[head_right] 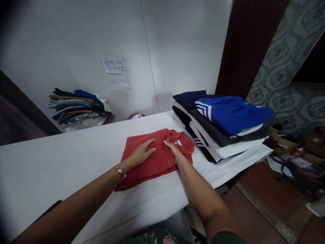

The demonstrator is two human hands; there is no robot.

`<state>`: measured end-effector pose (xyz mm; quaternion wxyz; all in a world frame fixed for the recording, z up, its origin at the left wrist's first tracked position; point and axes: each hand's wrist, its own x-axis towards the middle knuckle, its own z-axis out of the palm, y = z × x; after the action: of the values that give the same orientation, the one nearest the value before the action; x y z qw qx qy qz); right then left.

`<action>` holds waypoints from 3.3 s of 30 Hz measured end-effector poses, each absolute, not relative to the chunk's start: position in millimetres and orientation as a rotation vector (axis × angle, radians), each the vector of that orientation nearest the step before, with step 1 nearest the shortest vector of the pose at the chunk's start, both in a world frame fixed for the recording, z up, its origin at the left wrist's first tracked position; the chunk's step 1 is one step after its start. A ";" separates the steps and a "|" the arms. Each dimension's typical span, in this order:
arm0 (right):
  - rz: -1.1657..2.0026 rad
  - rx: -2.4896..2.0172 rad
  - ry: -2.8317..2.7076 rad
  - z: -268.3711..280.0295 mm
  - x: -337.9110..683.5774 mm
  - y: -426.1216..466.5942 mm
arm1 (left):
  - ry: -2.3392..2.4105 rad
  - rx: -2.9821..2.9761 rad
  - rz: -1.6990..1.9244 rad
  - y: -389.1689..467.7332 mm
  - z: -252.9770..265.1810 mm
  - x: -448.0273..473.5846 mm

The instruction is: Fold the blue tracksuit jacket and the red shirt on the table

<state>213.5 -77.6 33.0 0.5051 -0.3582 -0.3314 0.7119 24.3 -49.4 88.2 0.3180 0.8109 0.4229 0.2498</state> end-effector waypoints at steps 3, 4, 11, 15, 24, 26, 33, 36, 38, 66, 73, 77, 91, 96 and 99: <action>1.664 -0.898 -0.796 35.0 218.1 -77.5 | 1.191 2.416 0.657 -55.5 82.1 -2.2; 1.625 -0.928 -0.783 36.4 219.2 -77.2 | 1.231 2.470 0.652 -55.6 80.0 -10.1; 1.506 -1.142 -0.704 41.7 219.5 -73.4 | 1.672 2.453 0.492 -45.1 61.0 -43.3; 1.460 -1.186 -0.638 46.8 225.7 -69.2 | 1.660 2.426 0.510 -40.4 61.3 -45.0; 1.198 -1.236 -0.853 54.6 285.7 -52.6 | 1.652 2.482 0.314 -28.4 66.3 -17.3; 1.117 -1.369 -0.934 46.2 295.0 -51.8 | 1.636 2.530 0.224 -29.6 56.7 -8.3; 1.003 -1.705 -1.176 31.7 302.5 -50.6 | 1.608 2.499 0.022 -28.5 59.0 0.4; 0.860 -1.775 -1.282 41.8 298.7 -51.5 | 1.608 2.446 0.062 -17.5 66.6 -3.1; 0.672 -1.772 -1.439 51.0 284.4 -52.4 | 1.654 2.473 0.138 -9.7 65.1 -2.1; 0.452 -2.046 -2.057 23.9 238.0 5.0 | 1.741 2.175 0.074 64.1 36.3 -2.8; 0.420 -2.085 -2.053 34.0 248.2 17.5 | 1.752 2.194 0.132 57.0 31.5 -3.2; 0.405 -2.121 -2.063 31.9 262.1 23.0 | 1.754 2.180 0.123 54.2 34.5 -2.3; 0.445 -2.062 -1.993 36.4 269.0 19.2 | 1.858 2.200 0.517 43.8 46.0 -6.8; 0.268 -1.940 -2.027 44.1 263.4 -28.3 | 1.757 2.354 0.597 8.9 54.6 -7.6; 0.243 -1.887 -2.113 36.1 265.4 -65.4 | 1.720 2.423 0.415 -15.9 46.8 -7.6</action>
<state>265.4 -65.4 36.1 0.1484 -0.6563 -0.7350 0.0845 -7.6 -15.9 46.8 0.0708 0.8056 0.5719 0.1379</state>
